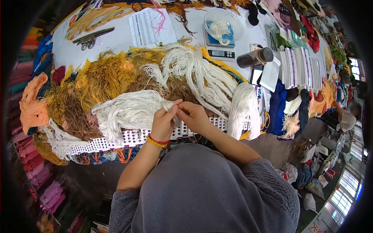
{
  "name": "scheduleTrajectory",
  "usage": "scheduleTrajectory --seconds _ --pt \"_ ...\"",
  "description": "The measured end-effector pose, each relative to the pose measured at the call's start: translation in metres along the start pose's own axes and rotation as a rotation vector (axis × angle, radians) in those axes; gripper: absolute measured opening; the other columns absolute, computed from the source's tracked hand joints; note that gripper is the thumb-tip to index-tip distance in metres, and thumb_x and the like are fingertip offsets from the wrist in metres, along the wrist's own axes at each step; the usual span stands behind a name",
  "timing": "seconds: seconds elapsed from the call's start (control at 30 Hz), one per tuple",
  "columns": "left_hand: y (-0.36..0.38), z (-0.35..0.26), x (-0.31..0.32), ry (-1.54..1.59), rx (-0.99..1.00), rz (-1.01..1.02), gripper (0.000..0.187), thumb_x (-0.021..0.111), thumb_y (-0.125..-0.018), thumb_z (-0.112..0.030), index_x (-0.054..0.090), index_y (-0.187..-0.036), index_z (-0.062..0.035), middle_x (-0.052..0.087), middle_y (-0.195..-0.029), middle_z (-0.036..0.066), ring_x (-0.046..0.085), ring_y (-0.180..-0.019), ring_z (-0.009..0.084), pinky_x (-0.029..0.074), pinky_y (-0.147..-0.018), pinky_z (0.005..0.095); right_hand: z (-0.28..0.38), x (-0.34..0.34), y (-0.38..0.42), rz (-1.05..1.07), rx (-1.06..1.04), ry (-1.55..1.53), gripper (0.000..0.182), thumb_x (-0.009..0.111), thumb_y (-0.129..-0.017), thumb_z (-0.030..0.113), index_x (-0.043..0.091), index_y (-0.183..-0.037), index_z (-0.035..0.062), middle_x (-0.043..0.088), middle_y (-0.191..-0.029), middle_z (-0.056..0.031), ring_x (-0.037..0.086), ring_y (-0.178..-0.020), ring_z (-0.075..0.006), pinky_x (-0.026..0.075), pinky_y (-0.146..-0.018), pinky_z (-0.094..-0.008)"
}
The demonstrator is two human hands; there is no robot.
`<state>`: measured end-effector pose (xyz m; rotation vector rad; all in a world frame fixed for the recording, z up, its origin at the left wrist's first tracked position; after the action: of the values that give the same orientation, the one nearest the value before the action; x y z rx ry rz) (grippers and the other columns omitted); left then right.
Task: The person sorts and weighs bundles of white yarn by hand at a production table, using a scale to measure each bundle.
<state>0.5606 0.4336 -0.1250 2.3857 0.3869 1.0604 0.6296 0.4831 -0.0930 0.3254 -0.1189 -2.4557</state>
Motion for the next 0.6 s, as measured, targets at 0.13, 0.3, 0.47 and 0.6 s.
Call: scheduleTrajectory --seconds 0.13,0.3,0.47,0.6 --pt "0.004 0.0 -0.01 -0.008 0.0 -0.092 0.024 0.051 -0.086 -0.014 0.056 -0.103 0.003 0.06 -0.085 0.004 0.055 -0.072 0.01 0.044 -0.063 0.0223 0.002 0.003 0.004 0.053 0.051 0.02 0.011 0.053 -0.083 0.009 0.055 -0.087 -0.0009 0.054 -0.069 -0.003 0.048 -0.062 -0.0061 0.041 -0.055 -0.0218" --pt "0.011 -0.007 -0.02 0.062 0.037 -0.127 0.021 0.05 -0.087 -0.018 0.057 -0.087 0.0018 0.059 -0.077 0.007 0.057 -0.068 0.0135 0.046 -0.064 0.025 0.006 -0.038 -0.016 0.008 -0.122 0.186 0.011 0.055 -0.082 0.012 0.056 -0.086 0.0023 0.055 -0.068 -0.0046 0.049 -0.059 -0.0083 0.041 -0.054 -0.0237" --pt "0.026 -0.01 -0.016 0.16 0.027 -0.04 0.03 0.041 -0.091 -0.025 0.05 -0.072 -0.0032 0.051 -0.069 0.007 0.053 -0.064 0.0161 0.048 -0.067 0.0327 -0.007 -0.197 -0.066 -0.641 -0.22 0.745 0.018 0.059 -0.074 0.013 0.053 -0.091 0.0094 0.054 -0.085 -0.0091 0.055 -0.075 -0.0245 0.043 -0.063 -0.035" --pt "0.039 -0.005 -0.013 0.123 -0.005 -0.041 0.03 0.04 -0.091 -0.024 0.049 -0.071 -0.0037 0.05 -0.07 0.008 0.053 -0.064 0.0163 0.048 -0.069 0.0344 -0.03 -0.22 -0.11 -0.604 -0.226 1.193 0.034 0.061 -0.069 0.015 0.049 -0.101 0.013 0.05 -0.105 -0.0072 0.05 -0.093 -0.0259 0.041 -0.071 -0.0416"
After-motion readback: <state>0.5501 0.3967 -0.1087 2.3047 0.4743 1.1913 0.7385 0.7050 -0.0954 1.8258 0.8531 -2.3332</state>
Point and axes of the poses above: each hand's wrist, its own y-axis away from the middle knuckle, its own x-axis out of the palm, z = x × y, the point moved 10 cm from there along -y, towards the middle knuckle
